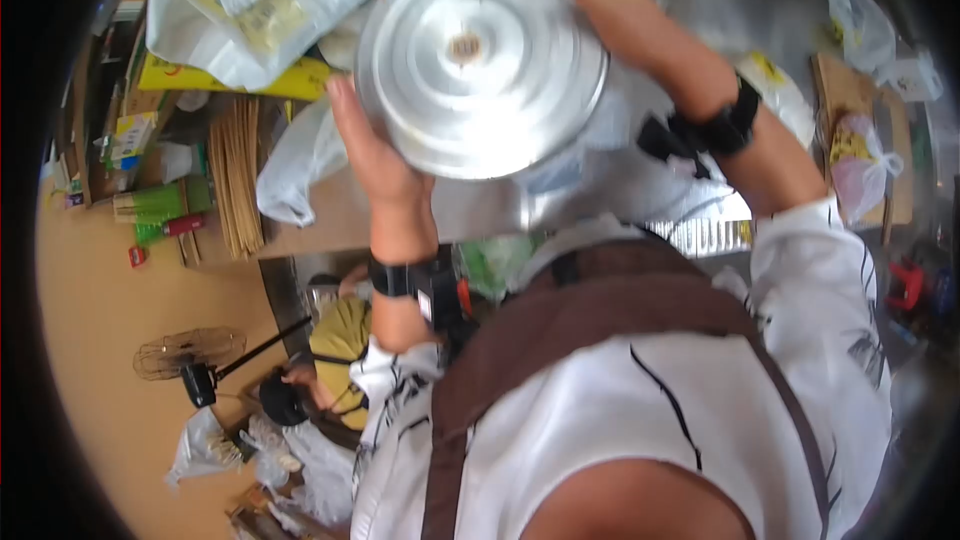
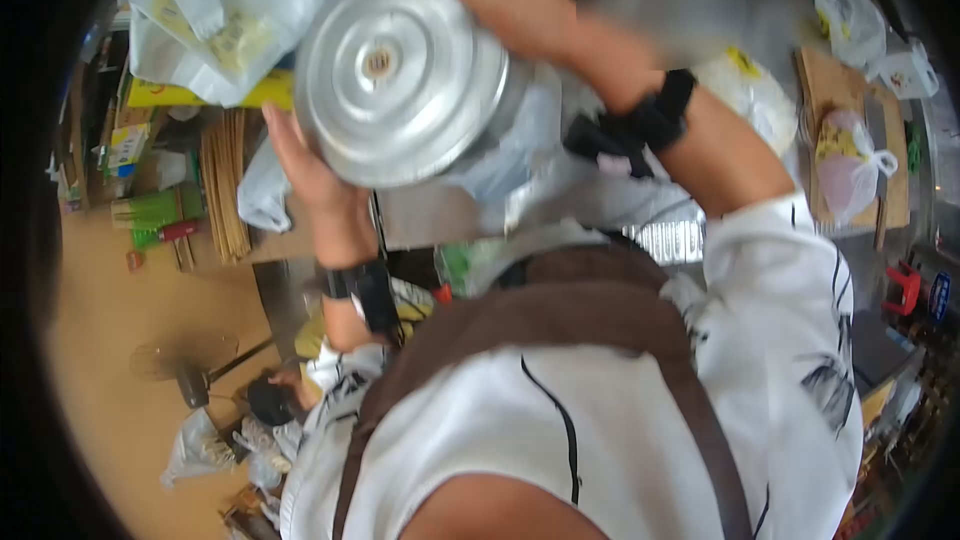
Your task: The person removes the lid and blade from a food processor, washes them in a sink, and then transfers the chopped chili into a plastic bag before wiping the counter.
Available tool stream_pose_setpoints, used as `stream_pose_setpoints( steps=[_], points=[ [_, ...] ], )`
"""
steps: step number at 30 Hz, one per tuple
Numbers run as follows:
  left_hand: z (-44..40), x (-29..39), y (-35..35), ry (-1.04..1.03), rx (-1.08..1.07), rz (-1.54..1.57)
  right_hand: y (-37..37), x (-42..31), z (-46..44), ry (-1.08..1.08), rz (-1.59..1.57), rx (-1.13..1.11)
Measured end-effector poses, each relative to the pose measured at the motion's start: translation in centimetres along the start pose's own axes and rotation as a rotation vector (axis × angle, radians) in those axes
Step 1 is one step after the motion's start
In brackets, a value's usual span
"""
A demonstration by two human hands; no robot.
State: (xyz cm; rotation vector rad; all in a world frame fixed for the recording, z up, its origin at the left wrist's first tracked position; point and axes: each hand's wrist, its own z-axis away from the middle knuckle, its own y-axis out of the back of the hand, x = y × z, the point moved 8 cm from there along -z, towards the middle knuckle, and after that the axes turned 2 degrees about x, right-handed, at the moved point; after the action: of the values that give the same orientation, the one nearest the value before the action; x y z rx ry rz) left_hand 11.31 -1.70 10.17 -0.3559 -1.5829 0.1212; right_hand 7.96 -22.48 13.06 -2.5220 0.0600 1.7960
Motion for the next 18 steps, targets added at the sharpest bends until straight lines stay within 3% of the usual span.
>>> stream_pose_setpoints(
  steps=[3, 5, 6, 8, 11, 15, 18],
  points=[
    [0.4, 2.8, -1.9, -0.154, -0.133, 0.084, -0.7, -7.2, -0.5, 0.301, 0.255, 0.330],
    [1.1, 2.8, -1.1, -0.130, -0.121, 0.040, -1.9, -9.4, 0.8, 0.317, 0.321, 0.420],
    [0.8, 2.6, -1.1, -0.154, -0.134, 0.041, -1.7, -9.4, 0.4, 0.276, 0.306, 0.386],
    [1.2, 2.2, -0.7, -0.144, -0.124, -0.019, -0.4, -4.1, -0.3, 0.233, 0.207, 0.049],
    [2.3, 0.8, 1.4, -0.136, -0.112, -0.003, -1.9, -4.4, 1.2, 0.221, 0.357, 0.000],
    [3.4, -1.0, 4.5, 0.039, -0.039, 0.335, -5.3, -6.8, 3.6, 0.372, 0.562, 0.043],
    [4.0, -1.5, 5.8, 0.137, -0.043, 0.198, -8.0, -7.0, 4.6, 0.396, 0.539, 0.048]
  ],
)
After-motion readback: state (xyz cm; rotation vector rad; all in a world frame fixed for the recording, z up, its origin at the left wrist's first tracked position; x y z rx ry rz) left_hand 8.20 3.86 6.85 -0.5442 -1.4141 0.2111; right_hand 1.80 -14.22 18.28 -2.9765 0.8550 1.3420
